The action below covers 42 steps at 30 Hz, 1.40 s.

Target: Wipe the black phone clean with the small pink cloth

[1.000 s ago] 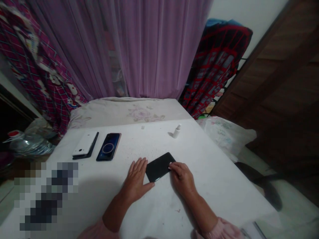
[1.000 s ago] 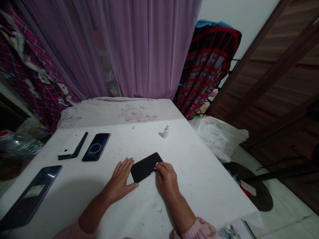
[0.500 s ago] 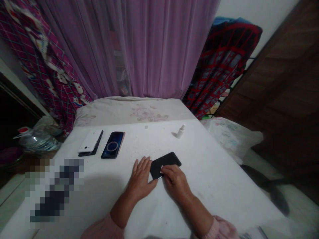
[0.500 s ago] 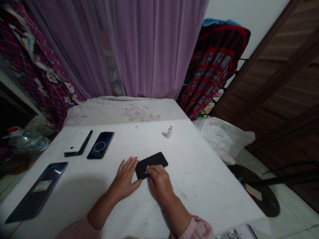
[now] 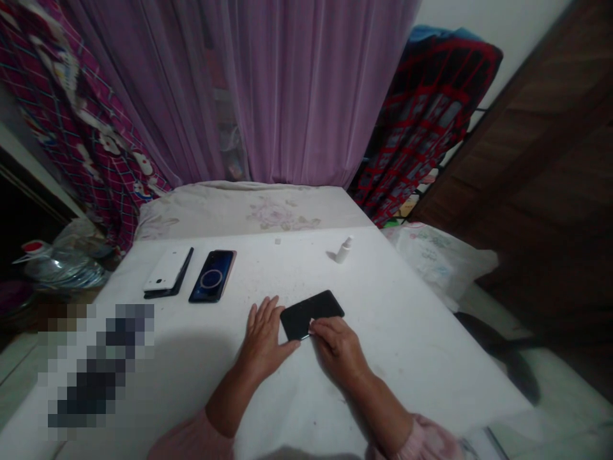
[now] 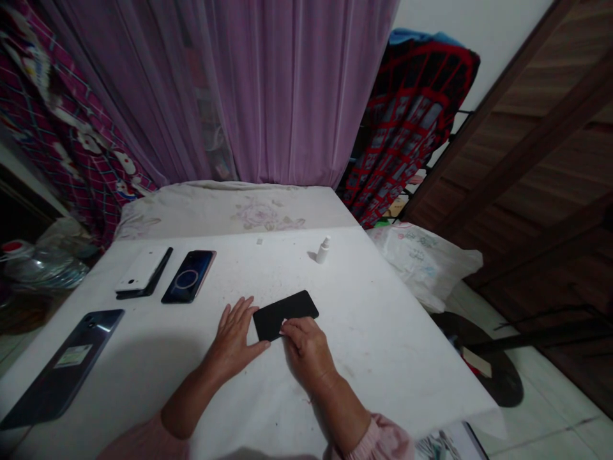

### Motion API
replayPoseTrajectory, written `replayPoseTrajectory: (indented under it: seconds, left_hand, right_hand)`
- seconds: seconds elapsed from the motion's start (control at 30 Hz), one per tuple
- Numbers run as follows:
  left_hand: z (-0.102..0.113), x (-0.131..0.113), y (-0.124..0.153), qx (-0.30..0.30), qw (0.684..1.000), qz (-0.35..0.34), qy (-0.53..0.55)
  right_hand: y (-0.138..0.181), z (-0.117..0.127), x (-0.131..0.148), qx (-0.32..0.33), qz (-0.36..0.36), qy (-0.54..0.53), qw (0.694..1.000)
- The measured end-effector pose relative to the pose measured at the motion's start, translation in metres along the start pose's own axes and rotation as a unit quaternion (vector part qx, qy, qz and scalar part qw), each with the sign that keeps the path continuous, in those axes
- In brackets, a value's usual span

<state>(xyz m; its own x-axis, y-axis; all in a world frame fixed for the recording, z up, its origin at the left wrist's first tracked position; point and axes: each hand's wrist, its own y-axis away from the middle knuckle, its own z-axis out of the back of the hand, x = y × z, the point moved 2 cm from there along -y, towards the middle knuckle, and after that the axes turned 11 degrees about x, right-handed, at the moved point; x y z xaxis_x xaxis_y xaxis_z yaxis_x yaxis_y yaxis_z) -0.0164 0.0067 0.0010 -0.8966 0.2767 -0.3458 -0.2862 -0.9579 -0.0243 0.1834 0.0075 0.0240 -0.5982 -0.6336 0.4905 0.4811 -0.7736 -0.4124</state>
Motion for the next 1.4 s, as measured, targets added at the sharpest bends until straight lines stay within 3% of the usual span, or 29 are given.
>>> replayPoseTrajectory:
  seconds: [0.13,0.3,0.53,0.63,0.87,1.0,1.1,1.27,1.4]
  left_hand:
    - [0.003,-0.001,-0.001,0.023,1.000,0.006,0.016]
    - [0.005,0.001,-0.003,0.039,0.999,-0.004,0.024]
    - [0.006,0.011,-0.004,0.068,0.997,-0.031,0.017]
    - [0.003,0.014,-0.005,0.028,0.999,-0.034,0.018]
    - [0.012,0.009,-0.010,-0.095,0.995,0.004,0.030]
    - [0.017,-0.002,-0.014,-0.090,0.996,0.013,0.026]
    - [0.009,-0.011,-0.014,-0.079,0.997,0.013,0.004]
    - [-0.011,-0.017,-0.008,-0.070,0.997,0.009,-0.020]
    - [-0.014,-0.014,-0.009,-0.062,0.998,0.007,-0.022]
  right_hand:
    - [-0.021,-0.008,-0.002,0.024,0.025,0.001,0.999]
    - [-0.048,-0.014,-0.025,0.004,-0.018,0.047,0.999]
    - [-0.052,-0.009,-0.027,0.067,-0.021,0.063,0.996]
    - [-0.047,-0.003,-0.027,0.089,-0.053,0.085,0.991]
    - [-0.012,0.005,-0.016,0.073,-0.121,0.103,0.985]
    - [0.001,0.002,-0.002,0.071,-0.089,0.057,0.992]
    - [-0.002,-0.002,0.002,0.059,-0.073,0.037,0.995]
    - [-0.029,-0.013,-0.010,0.032,-0.081,0.021,0.996]
    - [-0.058,-0.021,-0.020,0.045,-0.118,0.052,0.991]
